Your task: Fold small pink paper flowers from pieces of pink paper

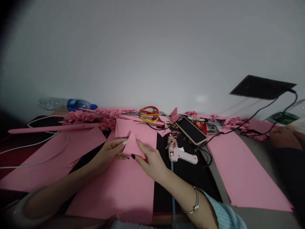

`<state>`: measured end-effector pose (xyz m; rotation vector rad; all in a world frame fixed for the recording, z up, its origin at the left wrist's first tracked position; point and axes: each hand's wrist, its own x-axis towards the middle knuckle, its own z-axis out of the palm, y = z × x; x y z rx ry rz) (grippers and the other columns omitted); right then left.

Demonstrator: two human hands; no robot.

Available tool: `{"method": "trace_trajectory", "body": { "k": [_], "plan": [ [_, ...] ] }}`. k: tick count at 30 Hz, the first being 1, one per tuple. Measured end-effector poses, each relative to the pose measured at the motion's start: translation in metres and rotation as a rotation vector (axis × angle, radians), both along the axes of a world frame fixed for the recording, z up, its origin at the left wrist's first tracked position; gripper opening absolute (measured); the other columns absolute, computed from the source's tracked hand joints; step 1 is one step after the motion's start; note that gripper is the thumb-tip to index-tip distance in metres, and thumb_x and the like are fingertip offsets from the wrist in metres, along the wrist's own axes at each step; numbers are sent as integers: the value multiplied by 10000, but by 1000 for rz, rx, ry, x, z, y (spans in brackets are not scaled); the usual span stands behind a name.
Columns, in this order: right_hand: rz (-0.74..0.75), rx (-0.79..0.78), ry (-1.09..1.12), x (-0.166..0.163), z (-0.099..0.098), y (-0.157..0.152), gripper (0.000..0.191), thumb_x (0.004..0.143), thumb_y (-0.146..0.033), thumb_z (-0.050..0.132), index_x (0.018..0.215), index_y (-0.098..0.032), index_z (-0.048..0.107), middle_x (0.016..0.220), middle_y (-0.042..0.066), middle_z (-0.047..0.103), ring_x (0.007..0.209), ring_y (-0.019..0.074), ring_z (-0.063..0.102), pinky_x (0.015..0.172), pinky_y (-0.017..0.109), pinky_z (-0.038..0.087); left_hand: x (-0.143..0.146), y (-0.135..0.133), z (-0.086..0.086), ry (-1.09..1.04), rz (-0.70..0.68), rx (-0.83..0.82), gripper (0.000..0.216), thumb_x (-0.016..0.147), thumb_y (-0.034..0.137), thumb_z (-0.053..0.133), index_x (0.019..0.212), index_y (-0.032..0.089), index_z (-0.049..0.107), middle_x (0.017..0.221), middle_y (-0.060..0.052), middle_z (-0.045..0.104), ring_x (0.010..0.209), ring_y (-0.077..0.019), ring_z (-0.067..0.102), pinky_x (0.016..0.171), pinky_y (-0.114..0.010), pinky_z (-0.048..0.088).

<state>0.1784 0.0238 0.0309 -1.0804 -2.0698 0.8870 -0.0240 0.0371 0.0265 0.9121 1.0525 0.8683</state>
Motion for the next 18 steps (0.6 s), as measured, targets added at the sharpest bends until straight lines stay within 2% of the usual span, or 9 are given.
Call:
{"method": "trace_trajectory", "body": {
  "k": [6,9,11,13,15,18],
  "plan": [
    [-19,-71,-2,4,-4,2,584,935,-184,486,1516,-182,424,1309,90,673,1075,233,676,986,362,506,0,-1,-4,-22,-23,14,597,799,496,745,1285,168,634,1040,-97,752,746,-216,772,702,-310,633],
    [-32,-100,45,6,-7,3,520,986,-257,429,1502,-192,447,1236,71,706,1029,220,677,964,354,503,-1,-2,-5,-27,-6,-2,622,804,480,743,1326,176,593,1103,-109,730,773,-238,779,698,-319,632],
    [-61,-116,85,5,-8,4,477,1005,-339,420,1443,-184,528,1189,83,718,1021,230,667,946,350,499,-2,-2,-6,-40,-26,-16,608,800,458,744,1323,190,589,1146,-114,719,812,-249,779,704,-312,625],
    [-96,-154,137,4,-9,5,454,1011,-431,415,1292,-165,652,1043,83,739,906,218,666,854,318,513,-3,-1,-4,-50,-88,-15,592,780,422,760,1308,209,596,1144,-111,727,856,-255,774,711,-298,616],
    [-122,-224,202,3,-9,6,486,996,-522,422,1026,-147,729,805,46,700,707,177,618,695,271,498,-3,-1,-3,-40,-154,-9,606,746,384,789,1295,216,597,1117,-112,742,882,-260,767,710,-288,608],
    [-122,-369,304,3,-10,8,557,940,-615,481,683,-151,650,609,13,595,574,141,542,572,249,435,0,-2,-1,-21,-205,-7,619,722,376,807,1275,210,584,1097,-113,752,889,-271,760,732,-320,611]
  ]
}}
